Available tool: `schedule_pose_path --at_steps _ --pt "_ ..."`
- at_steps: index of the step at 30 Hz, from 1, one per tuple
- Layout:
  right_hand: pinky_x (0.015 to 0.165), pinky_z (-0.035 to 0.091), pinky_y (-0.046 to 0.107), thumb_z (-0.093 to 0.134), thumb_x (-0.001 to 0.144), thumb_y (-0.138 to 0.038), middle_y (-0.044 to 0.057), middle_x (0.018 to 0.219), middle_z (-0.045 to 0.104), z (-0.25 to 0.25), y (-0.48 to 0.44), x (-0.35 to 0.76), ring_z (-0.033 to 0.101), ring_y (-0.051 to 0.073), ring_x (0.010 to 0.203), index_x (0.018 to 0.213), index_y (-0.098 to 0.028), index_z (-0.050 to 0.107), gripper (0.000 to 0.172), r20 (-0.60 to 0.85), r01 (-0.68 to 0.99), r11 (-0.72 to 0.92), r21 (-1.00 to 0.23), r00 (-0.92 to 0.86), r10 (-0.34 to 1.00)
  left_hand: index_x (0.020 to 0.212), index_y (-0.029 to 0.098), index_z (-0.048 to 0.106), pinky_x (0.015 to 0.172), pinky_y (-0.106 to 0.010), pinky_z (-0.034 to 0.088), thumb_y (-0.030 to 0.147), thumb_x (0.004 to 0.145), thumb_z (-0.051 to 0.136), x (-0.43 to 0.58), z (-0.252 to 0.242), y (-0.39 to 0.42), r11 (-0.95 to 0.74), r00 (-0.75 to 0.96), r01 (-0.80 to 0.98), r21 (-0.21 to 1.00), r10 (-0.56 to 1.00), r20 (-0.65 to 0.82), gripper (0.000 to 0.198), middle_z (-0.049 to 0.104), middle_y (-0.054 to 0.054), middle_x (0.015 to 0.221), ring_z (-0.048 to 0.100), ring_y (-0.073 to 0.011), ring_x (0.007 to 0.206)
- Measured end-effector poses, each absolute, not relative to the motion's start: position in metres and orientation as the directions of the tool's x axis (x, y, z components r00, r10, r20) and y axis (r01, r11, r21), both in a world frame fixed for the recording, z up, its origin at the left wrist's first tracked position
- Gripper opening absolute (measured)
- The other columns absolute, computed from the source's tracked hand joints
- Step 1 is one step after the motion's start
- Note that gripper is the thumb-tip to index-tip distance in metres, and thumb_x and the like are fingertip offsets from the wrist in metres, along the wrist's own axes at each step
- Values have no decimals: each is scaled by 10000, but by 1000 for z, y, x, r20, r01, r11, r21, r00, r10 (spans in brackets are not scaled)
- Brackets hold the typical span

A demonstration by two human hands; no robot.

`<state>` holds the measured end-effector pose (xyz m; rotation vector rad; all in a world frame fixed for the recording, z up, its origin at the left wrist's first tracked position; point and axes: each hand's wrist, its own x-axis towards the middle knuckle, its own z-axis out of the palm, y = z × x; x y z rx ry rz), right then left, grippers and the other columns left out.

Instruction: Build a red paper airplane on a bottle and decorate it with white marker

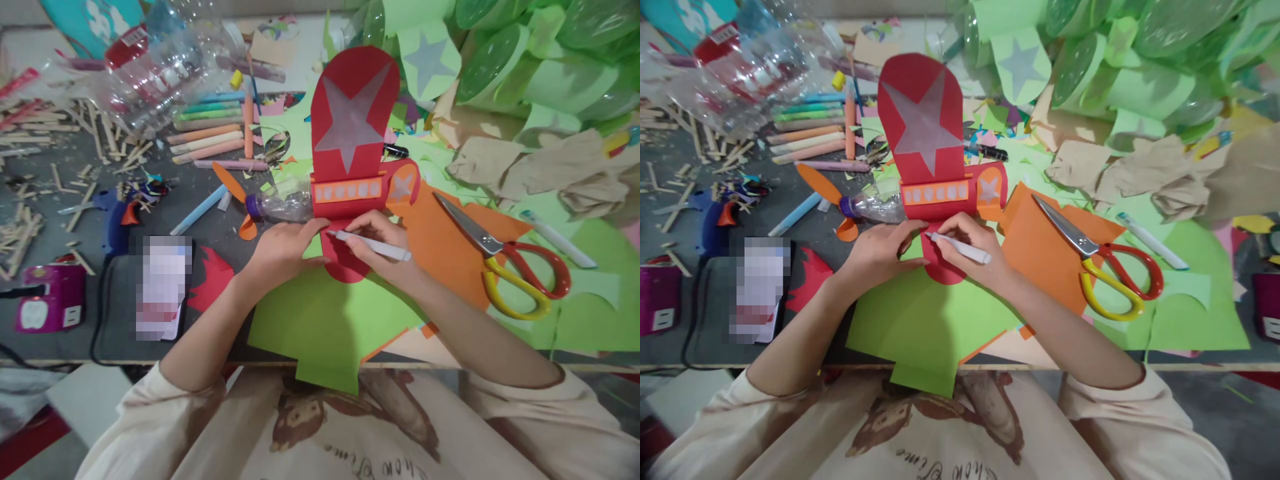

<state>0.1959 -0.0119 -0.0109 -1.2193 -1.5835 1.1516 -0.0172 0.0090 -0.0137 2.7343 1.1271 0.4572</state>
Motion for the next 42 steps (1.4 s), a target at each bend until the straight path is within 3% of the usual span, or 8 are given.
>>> schedule_pose_path --at_steps 9,15,32,42 --pt "489 372 224 632 831 -317 -34 604 607 -5 -10 196 517 105 526 760 -213 591 132 54 321 130 -938 -236 970 1211 136 576 551 -252 355 644 940 493 -17 -16 9 -670 661 708 225 740 124 582 595 14 670 555 -146 552" --pt "509 381 231 616 851 -356 -22 636 633 -5 -11 195 520 114 550 778 -215 600 160 56 352 148 -924 -258 964 1201 149 578 540 -246 337 616 919 559 -16 -13 10 -637 644 737 225 763 53 545 585 26 659 559 -144 553" --pt "538 367 240 579 844 -314 -14 672 646 -6 -9 196 523 117 567 767 -213 570 128 23 377 156 -913 -336 942 1250 150 578 591 -251 373 602 900 607 -17 -14 9 -643 651 729 233 757 55 572 652 5 722 608 -154 601" --pt "536 373 241 578 832 -306 -31 609 563 -4 -12 200 496 119 556 706 -219 525 162 5 378 109 -920 -267 964 1257 167 566 611 -249 395 572 888 637 -15 -11 10 -601 627 755 262 779 -21 552 632 12 706 622 -167 636"
